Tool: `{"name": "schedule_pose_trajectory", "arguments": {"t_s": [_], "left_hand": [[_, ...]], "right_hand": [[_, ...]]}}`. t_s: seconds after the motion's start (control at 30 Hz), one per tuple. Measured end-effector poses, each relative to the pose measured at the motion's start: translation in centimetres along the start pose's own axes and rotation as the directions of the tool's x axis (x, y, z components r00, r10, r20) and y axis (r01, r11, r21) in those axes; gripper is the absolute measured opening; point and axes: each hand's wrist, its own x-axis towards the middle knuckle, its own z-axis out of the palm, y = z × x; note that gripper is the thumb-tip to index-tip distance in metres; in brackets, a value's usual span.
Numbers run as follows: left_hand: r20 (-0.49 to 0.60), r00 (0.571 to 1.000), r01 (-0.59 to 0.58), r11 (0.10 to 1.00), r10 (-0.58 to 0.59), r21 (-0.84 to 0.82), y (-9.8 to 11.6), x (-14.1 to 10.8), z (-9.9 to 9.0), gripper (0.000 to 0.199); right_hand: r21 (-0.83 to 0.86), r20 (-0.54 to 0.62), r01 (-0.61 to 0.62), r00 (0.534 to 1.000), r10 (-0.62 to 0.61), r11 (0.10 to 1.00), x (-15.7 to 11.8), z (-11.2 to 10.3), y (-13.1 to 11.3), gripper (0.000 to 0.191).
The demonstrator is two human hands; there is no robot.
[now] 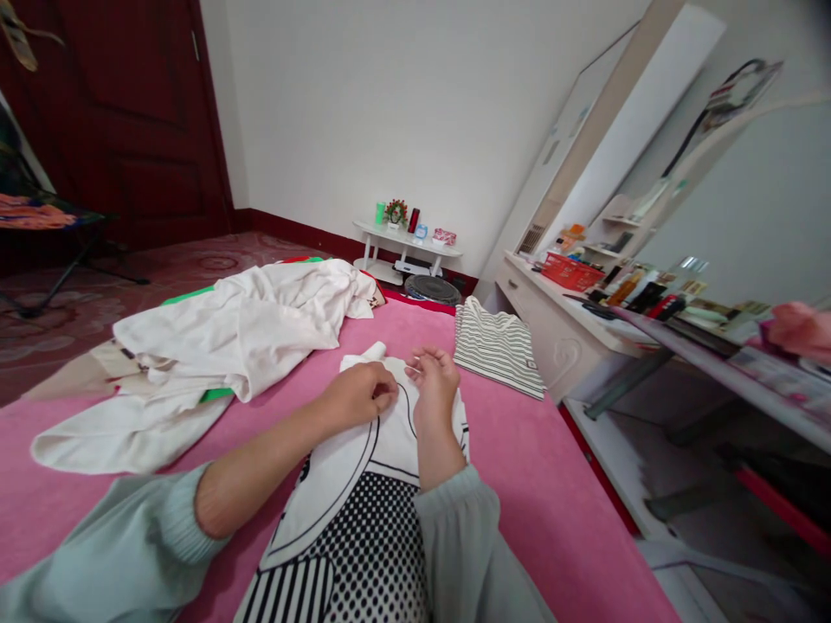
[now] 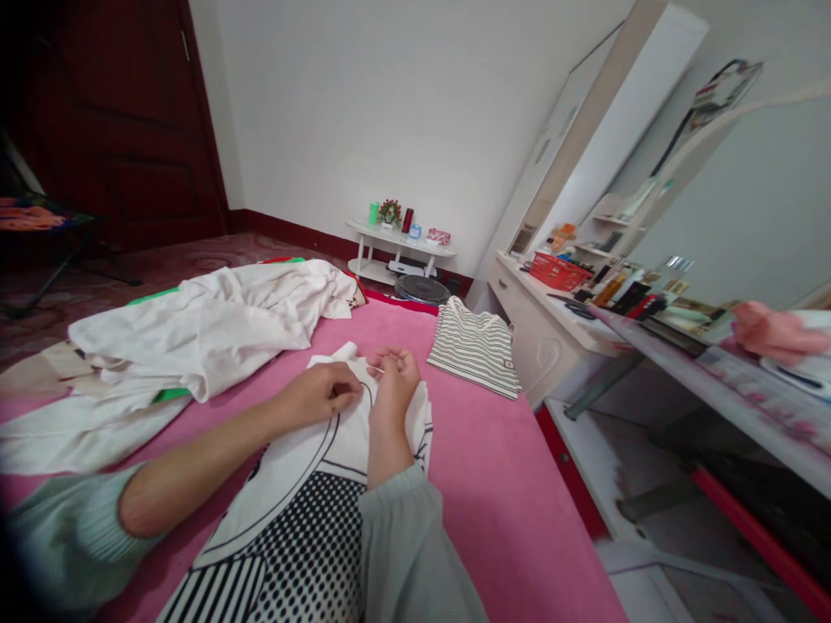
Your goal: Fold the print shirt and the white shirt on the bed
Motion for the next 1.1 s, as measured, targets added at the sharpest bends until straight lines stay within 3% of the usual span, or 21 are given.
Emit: {"name": "schedule_pose_trajectory", "arguments": {"t_s": [0.13,0.2,0.3,0.4,0.47,0.57,0.7,0.83,1.0,1.1], "left_hand": [[0.046,0.996,0.065,0.969,-0.078,0.240,1.9,-1.2,1.4,0.062],[0.058,0.988,0.120,0.938,-0.146,0.327,3.3,-2.0,2.4,0.076],[0.061,0.978,0.162,0.907,-0.201,0.389,4.6,-2.9,3.9,0.080],[0.050,0.977,0.169,0.897,-0.207,0.408,4.4,-3.6,4.9,0.078],[0.046,0.979,0.162,0.896,-0.199,0.412,4.0,-3.8,5.1,0.072],[0.047,0.976,0.172,0.891,-0.210,0.421,3.6,-4.1,5.1,0.064],[0.003,0.973,0.207,0.880,-0.230,0.428,3.1,-4.0,5.4,0.063],[-0.035,0.971,0.227,0.873,-0.236,0.431,2.5,-3.4,5.7,0.062],[-0.032,0.963,0.254,0.867,-0.267,0.429,1.8,-2.6,5.4,0.062],[-0.028,0.971,0.229,0.883,-0.239,0.410,1.1,-2.6,4.9,0.067]], "right_hand": [[-0.015,-0.011,-0.051,0.999,0.051,0.999,1.6,-1.2,-3.5,0.024],[-0.037,0.020,-0.015,1.000,0.016,0.999,1.9,-1.3,-4.8,0.022],[-0.117,0.149,0.074,0.987,-0.056,0.990,1.0,-0.5,-5.5,0.021],[-0.306,0.323,0.154,0.945,-0.050,0.940,-1.6,0.1,-4.8,0.021],[-0.477,0.453,0.278,0.891,-0.038,0.833,-4.2,-0.5,-4.0,0.022],[-0.651,0.621,0.497,0.784,0.026,0.574,-8.1,-3.3,-3.2,0.038],[-0.730,0.679,0.630,0.713,0.177,0.266,-10.6,-7.9,-3.2,0.061],[-0.723,0.682,0.684,0.687,0.251,0.095,-8.7,-9.5,-3.1,0.070],[-0.733,0.656,0.679,0.692,0.301,0.039,-4.0,-9.2,-2.4,0.068],[-0.766,0.614,0.643,0.729,0.303,0.007,-1.9,-9.7,-2.2,0.070]]}}
